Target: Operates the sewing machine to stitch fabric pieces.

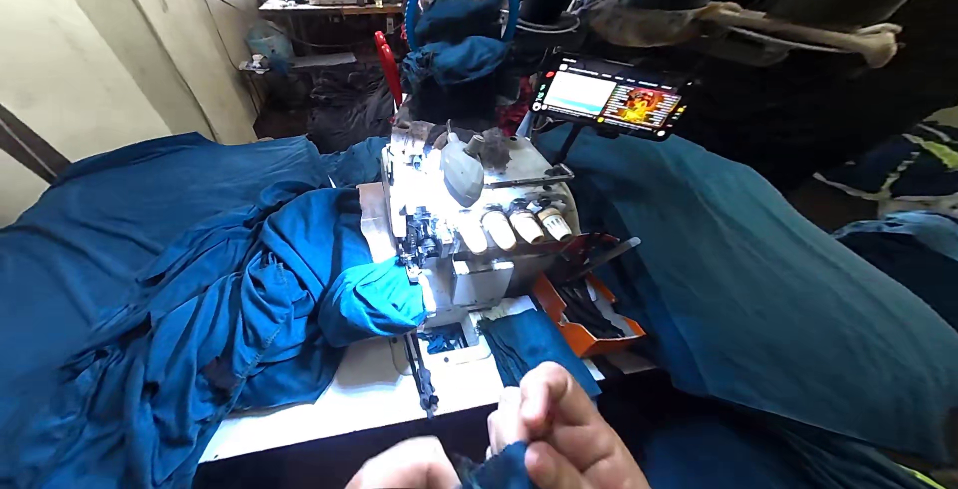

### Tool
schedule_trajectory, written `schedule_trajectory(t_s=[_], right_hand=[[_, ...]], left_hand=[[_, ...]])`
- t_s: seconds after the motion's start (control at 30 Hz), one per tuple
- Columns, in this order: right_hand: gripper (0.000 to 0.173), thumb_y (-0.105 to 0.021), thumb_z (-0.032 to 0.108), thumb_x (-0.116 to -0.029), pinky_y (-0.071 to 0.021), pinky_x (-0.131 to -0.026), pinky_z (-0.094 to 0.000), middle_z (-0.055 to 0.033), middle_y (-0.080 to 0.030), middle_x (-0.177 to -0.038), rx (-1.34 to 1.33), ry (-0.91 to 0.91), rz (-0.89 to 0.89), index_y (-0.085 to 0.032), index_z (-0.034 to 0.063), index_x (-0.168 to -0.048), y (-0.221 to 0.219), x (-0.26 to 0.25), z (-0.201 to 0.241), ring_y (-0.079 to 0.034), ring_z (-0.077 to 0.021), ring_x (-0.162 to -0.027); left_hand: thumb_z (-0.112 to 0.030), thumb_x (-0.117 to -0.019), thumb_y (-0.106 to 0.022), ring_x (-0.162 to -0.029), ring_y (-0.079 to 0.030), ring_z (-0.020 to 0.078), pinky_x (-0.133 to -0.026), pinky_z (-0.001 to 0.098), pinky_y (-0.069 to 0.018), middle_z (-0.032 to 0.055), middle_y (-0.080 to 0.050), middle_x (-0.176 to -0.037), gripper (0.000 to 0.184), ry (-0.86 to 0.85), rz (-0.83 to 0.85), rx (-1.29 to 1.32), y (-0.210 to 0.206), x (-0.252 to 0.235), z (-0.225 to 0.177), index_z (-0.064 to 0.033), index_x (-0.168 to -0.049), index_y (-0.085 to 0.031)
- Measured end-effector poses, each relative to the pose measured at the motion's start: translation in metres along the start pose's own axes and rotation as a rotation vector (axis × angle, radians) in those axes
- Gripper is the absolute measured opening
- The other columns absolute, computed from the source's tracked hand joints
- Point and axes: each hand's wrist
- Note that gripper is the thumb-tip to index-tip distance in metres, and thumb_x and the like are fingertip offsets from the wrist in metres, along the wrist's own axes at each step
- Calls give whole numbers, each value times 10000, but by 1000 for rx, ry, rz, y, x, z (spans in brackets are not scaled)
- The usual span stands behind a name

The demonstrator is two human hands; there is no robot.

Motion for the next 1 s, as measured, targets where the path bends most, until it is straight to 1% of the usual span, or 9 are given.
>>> schedule_trajectory(t_s=[0.1, 0.17, 0.27, 0.4, 0.5, 0.67, 0.77, 0.87, 1.0], right_hand=[[400, -734, 65, -923, -545, -863, -183, 98, -666, -1095, 283, -15, 108, -545, 172, -1259, 1, 6, -7, -632, 36, -981], [295, -713, -18, -899, -523, -782, -157, -40, -647, -982, 613, 111, 12, -550, 22, -1142, -4, 11, -13, -613, 0, -865], [163, -670, 13, -895, -468, -695, -117, -57, -547, -804, 879, 307, -184, -521, 46, -952, 0, 13, -20, -550, -29, -737], [164, -677, 13, -901, -472, -694, -161, -80, -529, -776, 867, 325, -172, -515, 37, -909, -3, 15, -19, -554, -86, -729], [119, -648, 23, -899, -473, -664, -235, -129, -521, -740, 895, 313, -10, -539, 8, -852, -6, 14, -16, -550, -175, -710], [306, -586, 393, -1035, -509, -747, -209, -28, -607, -875, 661, 237, 135, -645, 93, -1052, 15, 8, 2, -604, -59, -821], [296, -636, 355, -1018, -494, -901, -211, -47, -647, -986, 754, 167, 97, -697, 75, -1091, 17, -3, 1, -603, -59, -983], [182, -625, 177, -1026, -494, -919, -210, -69, -641, -986, 493, 100, 122, -647, 7, -964, 7, -5, -11, -603, -62, -1016], [113, -578, 276, -1035, -559, -788, -177, 135, -705, -947, -70, -99, -77, -666, 235, -1092, -2, 0, -13, -662, 43, -864]], left_hand=[[-77, -930, -685, -986, -597, -56, -1045, 228, -477, -109, -615, -943, 144, -243, -399, -358, -5, -4, 3, -182, -988, -606], [-46, -927, -676, -973, -613, -54, -1088, 261, -471, -93, -611, -910, 163, -345, -523, -474, -9, -4, 8, -166, -958, -571], [-130, -925, -715, -1038, -639, 44, -1034, 291, -500, 2, -647, -997, 181, -318, -415, -477, -20, 6, 22, -111, -1026, -565], [-523, -996, -587, -1246, -566, 44, -1069, 292, -477, -73, -628, -1297, 436, -146, -378, -263, -21, 1, 26, -187, -1271, -626], [-171, -954, -700, -1025, -689, 28, -955, 286, -566, -74, -748, -1092, 177, 15, -367, 61, -21, -2, 27, -130, -1126, -708], [-117, -970, -665, -1015, -710, 21, -1025, 274, -534, -74, -777, -1032, 164, 3, -328, 189, -8, -1, 19, -180, -1081, -768], [-121, -975, -653, -991, -712, 16, -926, 228, -573, -59, -774, -1059, 180, -12, -293, 225, -8, -4, 13, -171, -1105, -768], [-123, -974, -652, -952, -704, -7, -875, 199, -576, -79, -765, -1051, 185, 3, -292, 245, -10, -6, 9, -176, -1123, -749], [-232, -1016, -600, -956, -675, -42, -882, 189, -561, -140, -730, -1061, 163, 71, -290, 316, -4, -2, -1, -246, -1131, -715]])
Point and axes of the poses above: each hand's wrist, its own x-axis away from the middle knuckle, its own y-axis out of the back of the hand, z = x × y
